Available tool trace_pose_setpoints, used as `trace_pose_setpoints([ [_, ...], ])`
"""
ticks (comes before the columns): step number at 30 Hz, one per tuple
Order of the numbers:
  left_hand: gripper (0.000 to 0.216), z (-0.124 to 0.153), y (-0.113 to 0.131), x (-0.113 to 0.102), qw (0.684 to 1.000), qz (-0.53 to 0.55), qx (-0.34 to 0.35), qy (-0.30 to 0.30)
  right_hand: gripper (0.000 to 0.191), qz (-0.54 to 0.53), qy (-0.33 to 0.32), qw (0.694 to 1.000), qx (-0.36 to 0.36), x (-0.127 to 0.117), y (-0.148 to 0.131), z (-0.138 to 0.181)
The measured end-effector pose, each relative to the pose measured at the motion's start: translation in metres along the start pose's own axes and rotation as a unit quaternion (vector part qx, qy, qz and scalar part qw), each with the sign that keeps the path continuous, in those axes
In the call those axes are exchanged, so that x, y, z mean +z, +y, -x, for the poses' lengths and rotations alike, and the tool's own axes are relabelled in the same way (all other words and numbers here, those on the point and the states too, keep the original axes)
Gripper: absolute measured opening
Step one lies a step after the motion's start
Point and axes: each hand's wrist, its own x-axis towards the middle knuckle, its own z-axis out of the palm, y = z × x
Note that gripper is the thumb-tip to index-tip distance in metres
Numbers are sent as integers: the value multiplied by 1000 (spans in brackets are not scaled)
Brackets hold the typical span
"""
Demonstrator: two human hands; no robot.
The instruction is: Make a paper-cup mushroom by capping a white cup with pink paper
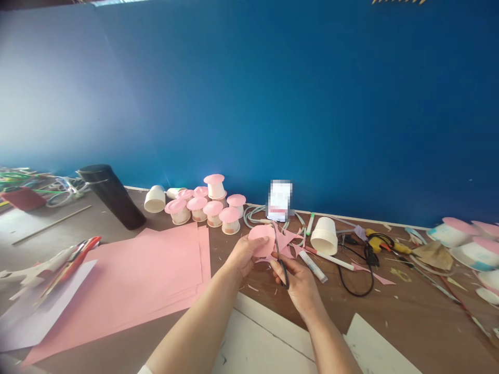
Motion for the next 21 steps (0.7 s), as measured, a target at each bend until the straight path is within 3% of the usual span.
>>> trace_pose_setpoints([
  [21,48,-1,1,-1,999,-33,-18,15,56,-19,-8,1000,5,-2,-3,-1],
])
